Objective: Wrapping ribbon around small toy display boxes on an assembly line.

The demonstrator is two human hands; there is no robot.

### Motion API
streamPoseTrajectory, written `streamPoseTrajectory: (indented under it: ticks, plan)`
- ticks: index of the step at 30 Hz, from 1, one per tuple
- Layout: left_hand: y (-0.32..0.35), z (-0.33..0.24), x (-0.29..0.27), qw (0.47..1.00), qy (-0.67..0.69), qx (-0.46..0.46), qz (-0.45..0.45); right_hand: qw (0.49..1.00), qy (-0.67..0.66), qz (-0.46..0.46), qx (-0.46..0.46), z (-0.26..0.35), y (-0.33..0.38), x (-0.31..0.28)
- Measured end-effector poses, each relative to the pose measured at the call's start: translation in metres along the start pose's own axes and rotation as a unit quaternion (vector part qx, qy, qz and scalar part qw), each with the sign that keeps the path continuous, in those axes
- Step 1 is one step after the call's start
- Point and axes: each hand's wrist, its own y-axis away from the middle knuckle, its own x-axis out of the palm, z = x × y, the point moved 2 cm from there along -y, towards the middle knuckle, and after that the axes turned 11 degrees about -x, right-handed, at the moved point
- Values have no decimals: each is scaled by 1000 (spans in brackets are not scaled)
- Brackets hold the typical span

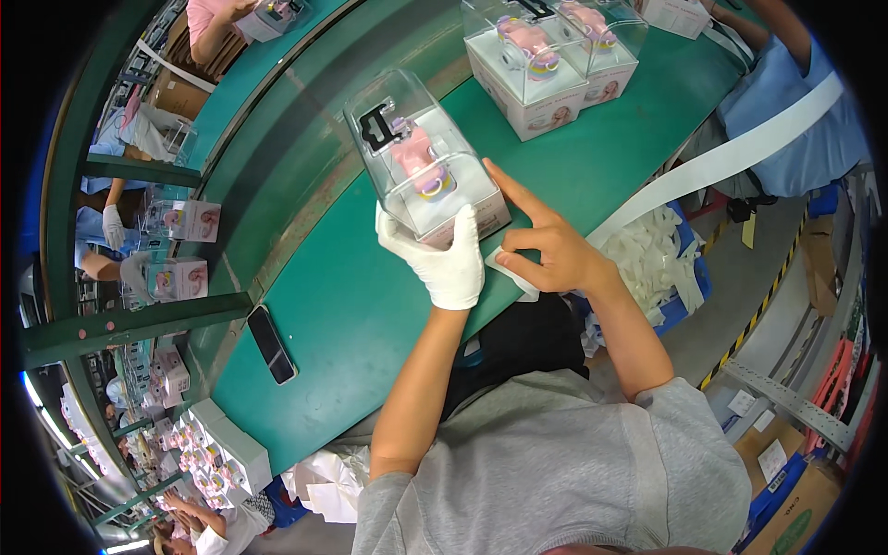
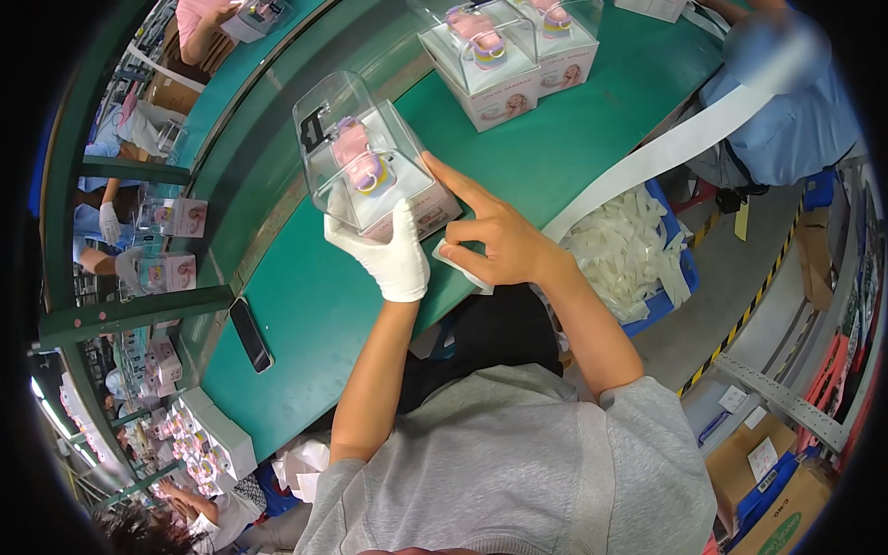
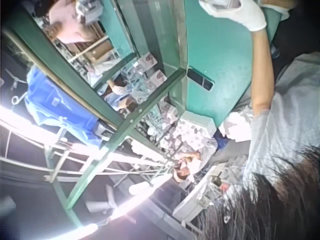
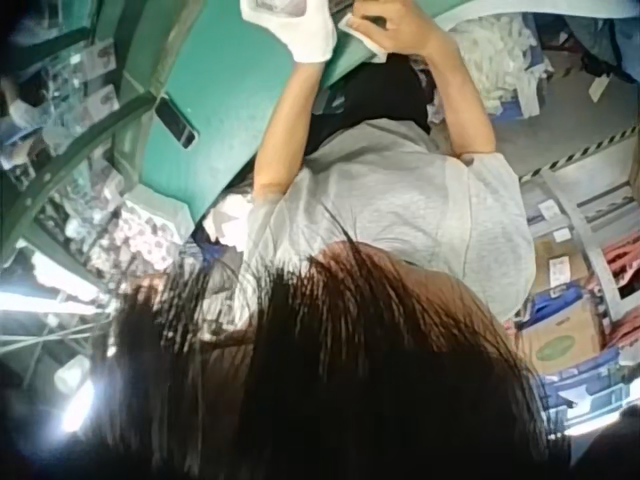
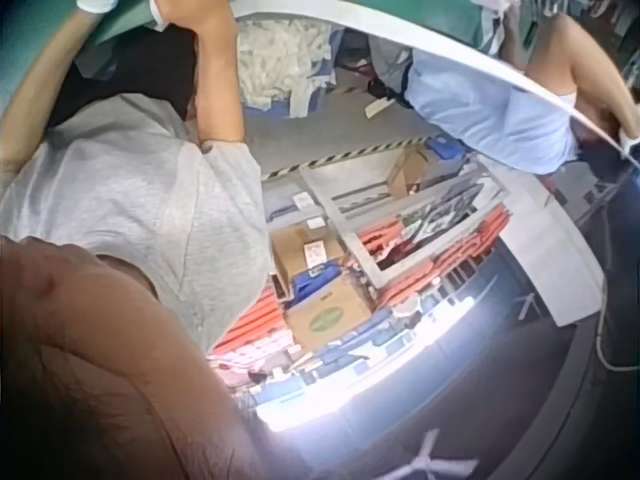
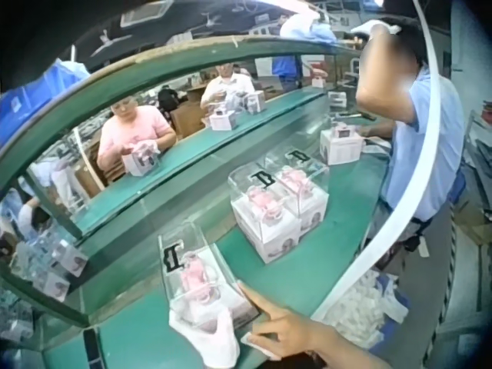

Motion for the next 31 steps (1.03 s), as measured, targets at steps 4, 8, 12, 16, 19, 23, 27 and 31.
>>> streamPoseTrajectory:
  ticks: [4, 8, 12, 16, 19, 23, 27, 31]
  plan:
    - [-2, 14, 17, 999, 35, 14, -4, 1000, 9, -6, -4, -11, 5, -8]
    - [0, 25, 33, 998, 57, 15, -11, 999, 26, -17, 3, -17, 9, -15]
    - [-3, 18, 52, 996, 82, 3, -18, 999, 52, -13, 12, -24, 7, -26]
    - [-11, 31, 66, 994, 106, 26, -17, 997, 76, -12, 1, -30, 4, -32]
    - [-15, 28, 63, 999, 34, 6, -32, 996, 83, -4, 5, -28, -1, -36]
    - [-14, 13, 39, 998, 21, -55, 35, 995, 73, 14, 59, -29, 9, -38]
    - [-35, 31, -34, 999, -12, 15, 51, 990, 65, -80, 97, -15, 37, -34]
    - [-101, 37, -114, 991, -110, 13, -76, 982, -45, -40, 180, -8, 44, -7]
